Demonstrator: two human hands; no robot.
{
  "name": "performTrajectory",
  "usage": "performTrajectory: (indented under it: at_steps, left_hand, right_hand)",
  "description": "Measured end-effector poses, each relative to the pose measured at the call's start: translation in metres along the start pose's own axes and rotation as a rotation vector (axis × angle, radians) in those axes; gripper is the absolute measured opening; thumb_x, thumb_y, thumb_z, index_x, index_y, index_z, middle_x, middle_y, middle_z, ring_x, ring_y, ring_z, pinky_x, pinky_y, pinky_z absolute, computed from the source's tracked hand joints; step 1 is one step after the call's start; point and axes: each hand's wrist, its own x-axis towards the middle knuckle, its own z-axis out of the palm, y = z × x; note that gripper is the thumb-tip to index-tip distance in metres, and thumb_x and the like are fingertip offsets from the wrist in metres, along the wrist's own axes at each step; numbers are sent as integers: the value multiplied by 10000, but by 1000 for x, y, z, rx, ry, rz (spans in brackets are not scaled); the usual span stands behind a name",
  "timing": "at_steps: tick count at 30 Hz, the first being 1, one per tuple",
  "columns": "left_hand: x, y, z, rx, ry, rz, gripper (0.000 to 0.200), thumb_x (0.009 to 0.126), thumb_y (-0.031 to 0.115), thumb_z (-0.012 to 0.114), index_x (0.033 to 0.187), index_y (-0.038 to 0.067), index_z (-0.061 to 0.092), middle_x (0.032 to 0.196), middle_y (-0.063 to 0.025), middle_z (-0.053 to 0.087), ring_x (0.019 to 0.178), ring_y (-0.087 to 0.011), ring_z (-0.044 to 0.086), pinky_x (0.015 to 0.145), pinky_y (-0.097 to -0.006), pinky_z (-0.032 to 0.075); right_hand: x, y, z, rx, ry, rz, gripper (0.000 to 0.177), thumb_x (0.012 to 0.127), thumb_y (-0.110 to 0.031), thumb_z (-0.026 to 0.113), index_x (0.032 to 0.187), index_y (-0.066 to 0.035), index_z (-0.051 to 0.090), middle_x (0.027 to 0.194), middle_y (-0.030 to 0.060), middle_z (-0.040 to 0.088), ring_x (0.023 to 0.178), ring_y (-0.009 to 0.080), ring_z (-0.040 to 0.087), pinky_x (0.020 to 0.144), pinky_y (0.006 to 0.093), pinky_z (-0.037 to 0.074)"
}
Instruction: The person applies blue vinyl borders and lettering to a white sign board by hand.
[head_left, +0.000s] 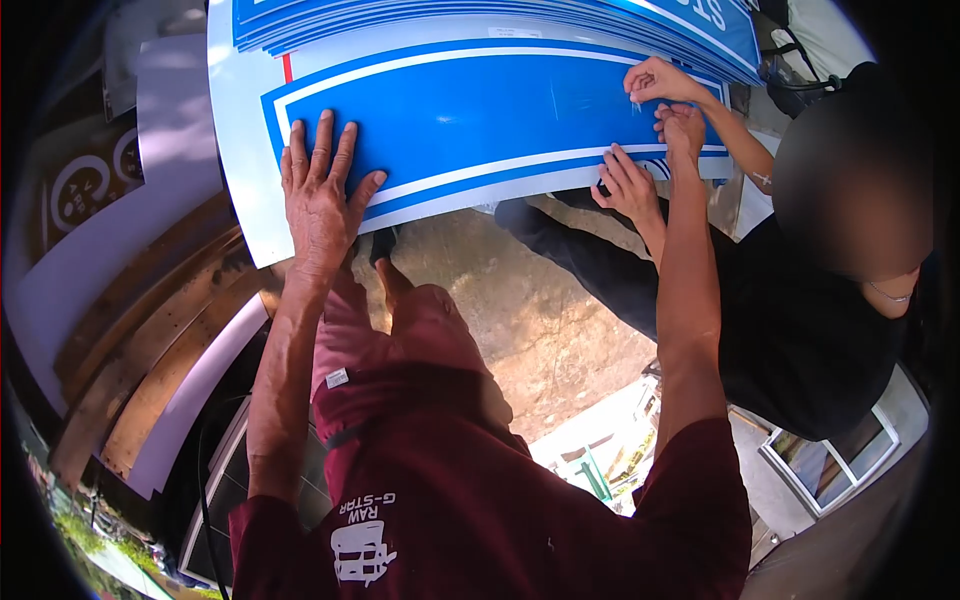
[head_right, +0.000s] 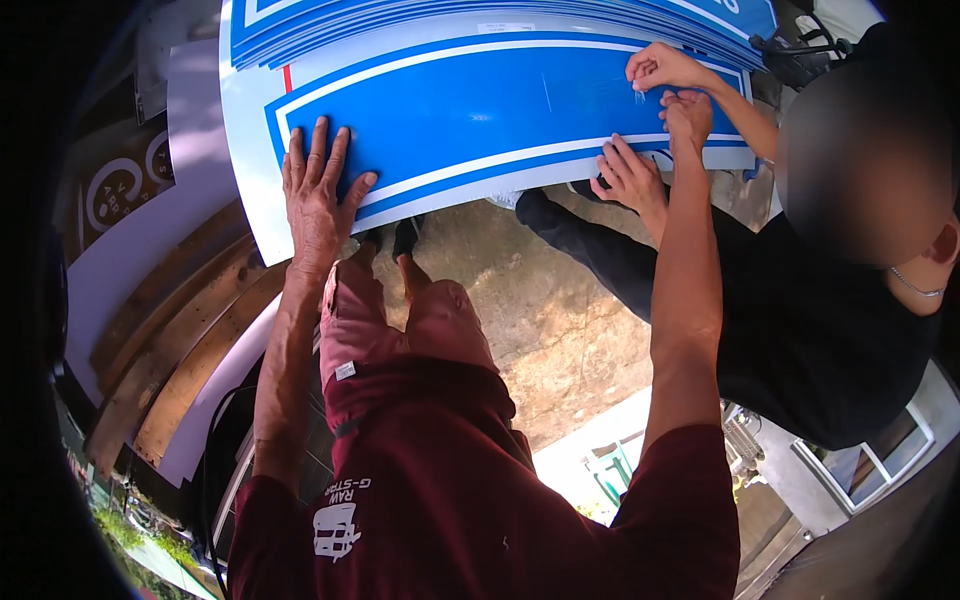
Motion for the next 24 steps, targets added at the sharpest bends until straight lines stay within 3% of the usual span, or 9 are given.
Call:
performTrajectory:
  at_steps: [5, 6, 8, 10, 11, 12, 16, 24]
  left_hand:
    - [-1, -1, -6, 25, -35, 11, 719, 903, 600, 600, 1497, 216, 474, 1634, -59, 294, 1528, -344, 169, 1231, -556, 157]
    - [1, 0, -6, 35, -43, 13, 719, 904, 598, 600, 1497, 210, 474, 1635, -63, 292, 1528, -347, 169, 1231, -554, 158]
    - [0, 1, -9, 28, -42, 25, 705, 915, 577, 604, 1490, 186, 483, 1631, -83, 297, 1526, -363, 169, 1229, -552, 161]
    - [2, 2, -12, 6, -44, 25, 688, 924, 558, 606, 1482, 173, 494, 1629, -92, 300, 1526, -371, 163, 1232, -548, 155]
    - [2, 3, -14, 16, -55, 27, 685, 927, 554, 607, 1482, 170, 494, 1634, -93, 286, 1527, -374, 154, 1233, -549, 148]
    - [3, 2, -15, 23, -48, 33, 690, 924, 551, 616, 1487, 172, 487, 1631, -93, 294, 1524, -374, 165, 1231, -551, 153]
    - [2, 4, -18, 42, -61, 36, 687, 924, 536, 628, 1487, 169, 487, 1624, -104, 308, 1521, -380, 174, 1229, -552, 154]
    - [4, 11, -17, 51, -78, 4, 684, 909, 455, 675, 1503, 193, 462, 1621, -122, 305, 1509, -416, 185, 1213, -575, 180]
  right_hand:
    - [-86, -20, -13, 79, 136, -188, 278, 923, -102, 683, 1109, 48, 542, 886, 147, 716, 663, 173, 669, 536, 330, 545]
    - [-127, -37, -11, 347, 43, -48, 270, 936, -104, 667, 1117, 50, 538, 889, 146, 715, 695, 178, 676, 570, 335, 560]
    - [-165, -27, -3, 540, -150, -112, 243, 957, -104, 642, 1122, 42, 540, 883, 137, 711, 744, 193, 689, 625, 360, 585]
    - [-205, -12, 9, 131, -69, -95, 207, 947, -106, 659, 1097, 10, 576, 856, 111, 705, 781, 204, 695, 668, 369, 581]
    - [-215, 16, 21, 121, -74, -218, 215, 916, -123, 701, 1071, -8, 607, 838, 104, 702, 758, 199, 689, 681, 340, 556]
    - [-232, 15, 27, 6, -115, -214, 232, 894, -138, 718, 1064, -17, 616, 820, 103, 695, 724, 193, 677, 678, 323, 531]
    - [-271, 4, 46, -32, -255, -238, 232, 900, -149, 696, 1086, -38, 612, 830, 112, 693, 702, 229, 669, 675, 355, 529]
    - [-259, 19, 49, 12, -239, -386, 230, 912, -124, 665, 1106, -29, 585, 863, 149, 678, 750, 281, 675, 708, 389, 527]
